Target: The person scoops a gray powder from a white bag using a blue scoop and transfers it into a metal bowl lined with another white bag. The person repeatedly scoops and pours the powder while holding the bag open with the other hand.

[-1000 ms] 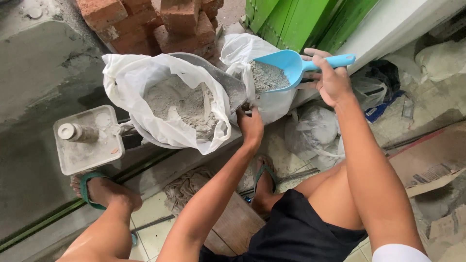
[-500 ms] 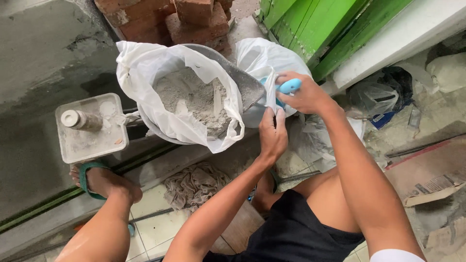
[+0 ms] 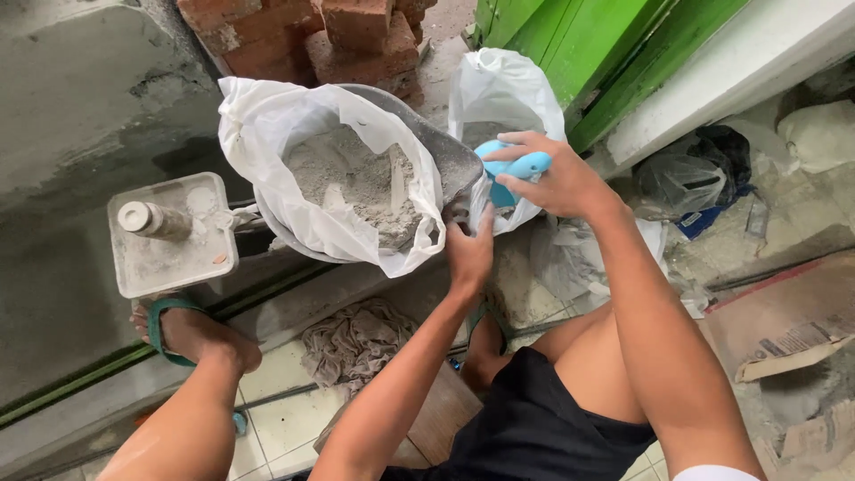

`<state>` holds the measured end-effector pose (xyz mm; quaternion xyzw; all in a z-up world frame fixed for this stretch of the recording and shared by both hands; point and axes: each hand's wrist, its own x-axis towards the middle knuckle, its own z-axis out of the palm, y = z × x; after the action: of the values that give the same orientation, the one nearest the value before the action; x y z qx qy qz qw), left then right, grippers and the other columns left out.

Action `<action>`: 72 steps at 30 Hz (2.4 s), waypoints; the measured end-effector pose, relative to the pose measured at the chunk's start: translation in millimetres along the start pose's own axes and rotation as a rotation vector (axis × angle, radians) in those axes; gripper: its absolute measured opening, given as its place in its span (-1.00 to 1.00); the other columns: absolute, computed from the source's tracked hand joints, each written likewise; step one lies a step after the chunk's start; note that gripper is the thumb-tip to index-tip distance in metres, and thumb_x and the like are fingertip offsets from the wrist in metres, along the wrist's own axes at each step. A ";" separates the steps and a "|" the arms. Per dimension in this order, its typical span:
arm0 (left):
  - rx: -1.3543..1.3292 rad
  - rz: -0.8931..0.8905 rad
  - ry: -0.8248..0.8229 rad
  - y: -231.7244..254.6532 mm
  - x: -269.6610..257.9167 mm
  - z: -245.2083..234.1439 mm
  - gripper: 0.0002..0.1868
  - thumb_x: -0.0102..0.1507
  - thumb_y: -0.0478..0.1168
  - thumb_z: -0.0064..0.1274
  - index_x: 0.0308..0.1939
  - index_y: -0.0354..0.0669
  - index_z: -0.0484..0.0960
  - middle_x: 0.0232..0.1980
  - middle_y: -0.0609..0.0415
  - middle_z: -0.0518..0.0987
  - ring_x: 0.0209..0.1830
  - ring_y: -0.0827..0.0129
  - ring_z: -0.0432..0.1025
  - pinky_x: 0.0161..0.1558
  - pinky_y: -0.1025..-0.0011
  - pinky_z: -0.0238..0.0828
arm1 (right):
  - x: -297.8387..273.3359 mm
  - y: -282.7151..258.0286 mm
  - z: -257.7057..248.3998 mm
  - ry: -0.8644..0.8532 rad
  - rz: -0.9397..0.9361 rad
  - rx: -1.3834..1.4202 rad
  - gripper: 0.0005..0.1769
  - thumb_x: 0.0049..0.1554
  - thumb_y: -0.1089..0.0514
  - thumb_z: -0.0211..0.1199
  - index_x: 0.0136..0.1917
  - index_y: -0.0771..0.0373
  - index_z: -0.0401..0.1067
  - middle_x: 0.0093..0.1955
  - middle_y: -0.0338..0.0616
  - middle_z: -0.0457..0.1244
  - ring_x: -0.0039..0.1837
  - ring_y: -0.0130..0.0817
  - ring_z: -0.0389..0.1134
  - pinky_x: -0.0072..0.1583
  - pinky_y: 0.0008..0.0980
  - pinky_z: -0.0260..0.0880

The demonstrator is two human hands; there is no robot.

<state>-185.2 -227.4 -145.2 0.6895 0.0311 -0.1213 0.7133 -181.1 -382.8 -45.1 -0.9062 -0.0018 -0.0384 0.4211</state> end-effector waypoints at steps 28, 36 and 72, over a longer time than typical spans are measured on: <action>1.573 0.695 -0.524 137.3 11.8 -133.1 -0.19 0.24 0.54 -0.07 0.04 -0.14 0.58 0.07 -0.08 0.59 0.11 -0.05 0.43 -0.03 -0.14 0.42 | 37.6 -129.6 -4.8 0.385 -0.641 0.289 -0.52 0.58 0.00 -0.02 0.60 0.30 0.07 0.59 0.18 0.02 0.61 0.46 0.22 0.32 0.18 0.67; 1.149 0.765 -0.573 164.3 24.1 -127.7 -0.61 0.47 -0.02 -0.32 -0.27 -0.13 0.51 -0.24 0.08 0.54 -0.23 0.25 0.35 -0.35 0.23 0.38 | 44.5 -86.1 25.1 0.915 -0.233 0.848 -0.50 0.39 -0.20 0.26 0.52 -0.19 0.26 0.50 0.22 0.19 0.42 0.35 0.51 0.13 0.22 0.90; 0.643 0.370 -0.141 175.6 78.4 -241.1 -0.67 0.39 -0.03 -0.05 -0.42 -0.09 0.45 -0.62 0.22 0.25 -0.62 0.45 0.01 -0.48 0.31 -0.04 | 14.2 -177.5 48.3 0.120 -0.630 -0.132 -0.65 0.37 0.26 0.15 0.40 0.38 0.35 0.46 0.29 0.20 0.54 0.29 0.25 0.63 0.28 0.21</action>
<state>-41.7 4.8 -1.7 0.8621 -0.1831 -0.0412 0.4706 -169.9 -231.9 60.3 -0.8826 -0.2549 -0.2202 0.3280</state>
